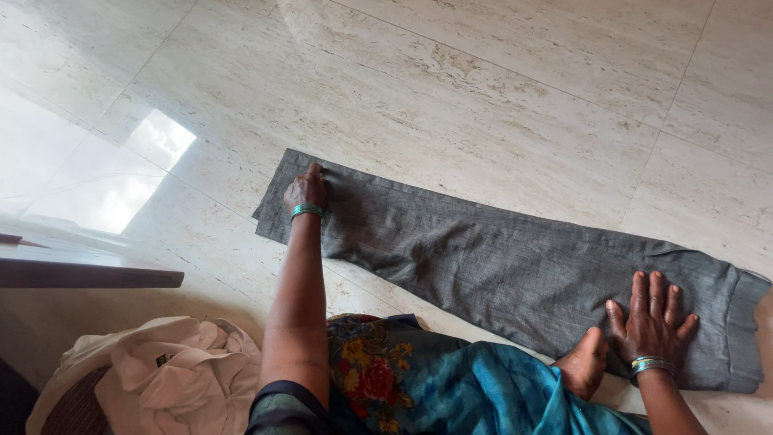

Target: The person folds a pair of grey trousers by hand while sitting on the floor, smoothing the fabric and aligning the legs before folding it into a square.

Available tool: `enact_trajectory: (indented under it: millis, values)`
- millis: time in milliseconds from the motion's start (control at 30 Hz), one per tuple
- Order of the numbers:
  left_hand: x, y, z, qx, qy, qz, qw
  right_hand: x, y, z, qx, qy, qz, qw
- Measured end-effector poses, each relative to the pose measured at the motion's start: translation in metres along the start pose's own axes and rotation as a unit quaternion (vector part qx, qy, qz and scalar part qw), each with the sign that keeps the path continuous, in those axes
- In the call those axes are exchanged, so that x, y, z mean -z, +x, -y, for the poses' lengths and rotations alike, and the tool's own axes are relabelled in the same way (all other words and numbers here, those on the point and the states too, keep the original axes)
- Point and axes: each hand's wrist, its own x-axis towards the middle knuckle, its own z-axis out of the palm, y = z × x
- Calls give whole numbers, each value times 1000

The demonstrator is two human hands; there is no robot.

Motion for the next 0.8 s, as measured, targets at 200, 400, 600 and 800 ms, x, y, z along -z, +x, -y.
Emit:
enact_trajectory:
  millis: [200, 400, 600, 800]
  values:
    - [3, 11, 7, 4, 27, 35, 999, 4, 0, 2, -3, 1, 8, 1000]
    - [-2, 13, 15, 1, -10, 14, 1000, 3, 1, 2, -5, 7, 10, 1000]
    - [5, 8, 18, 14, -17, -11, 1000, 2, 0, 1, -3, 10, 7, 1000]
    - [20, -7, 22, 72, -67, -59, 993, 1, -1, -1, -4, 11, 2, 1000]
